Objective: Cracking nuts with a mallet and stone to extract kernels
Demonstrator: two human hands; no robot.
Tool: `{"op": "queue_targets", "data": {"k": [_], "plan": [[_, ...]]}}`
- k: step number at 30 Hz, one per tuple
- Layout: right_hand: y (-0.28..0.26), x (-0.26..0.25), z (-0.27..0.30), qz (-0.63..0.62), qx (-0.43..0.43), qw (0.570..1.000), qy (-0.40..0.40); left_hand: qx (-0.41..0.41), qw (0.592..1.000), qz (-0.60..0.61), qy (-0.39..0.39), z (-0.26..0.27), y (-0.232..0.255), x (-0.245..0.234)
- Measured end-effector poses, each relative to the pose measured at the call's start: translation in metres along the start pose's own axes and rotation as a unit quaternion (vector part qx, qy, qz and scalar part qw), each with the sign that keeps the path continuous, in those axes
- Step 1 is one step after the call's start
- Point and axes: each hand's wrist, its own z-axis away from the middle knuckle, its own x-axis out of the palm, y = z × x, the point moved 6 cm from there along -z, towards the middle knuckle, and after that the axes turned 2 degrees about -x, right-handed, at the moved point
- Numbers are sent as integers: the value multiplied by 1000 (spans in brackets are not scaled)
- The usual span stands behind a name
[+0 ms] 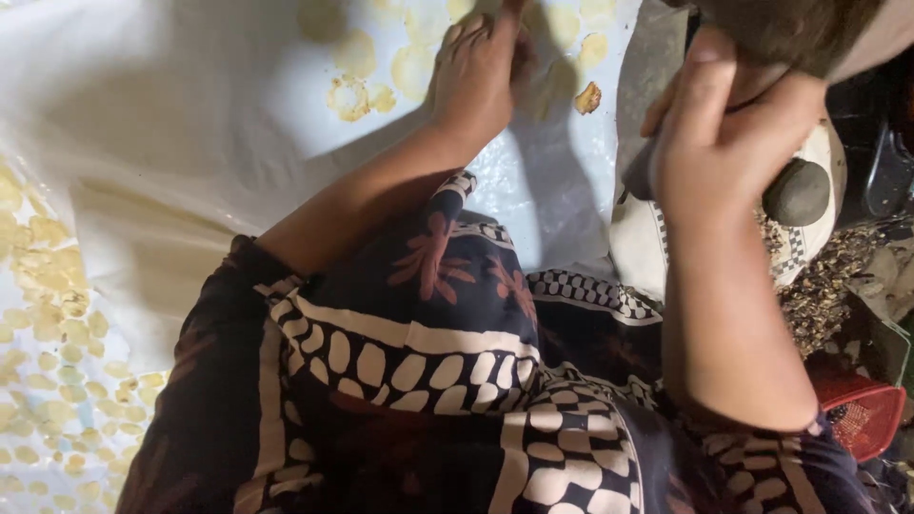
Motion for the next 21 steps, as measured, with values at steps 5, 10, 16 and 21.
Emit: {"op": "queue_targets", "data": {"k": [5, 10, 16, 21], "plan": [[112, 70, 22, 318, 151, 928, -119, -44, 978, -206, -12, 6, -15, -28], [87, 58, -5, 299, 223, 909, -188, -54, 984, -158, 63, 39, -32, -121], [61, 39, -12, 278, 70, 954, -89, -63, 979, -195, 7, 69, -47, -130], [102, 61, 20, 336, 129, 925, -120, -83, 955, -225, -174, 58, -43, -107]]}}
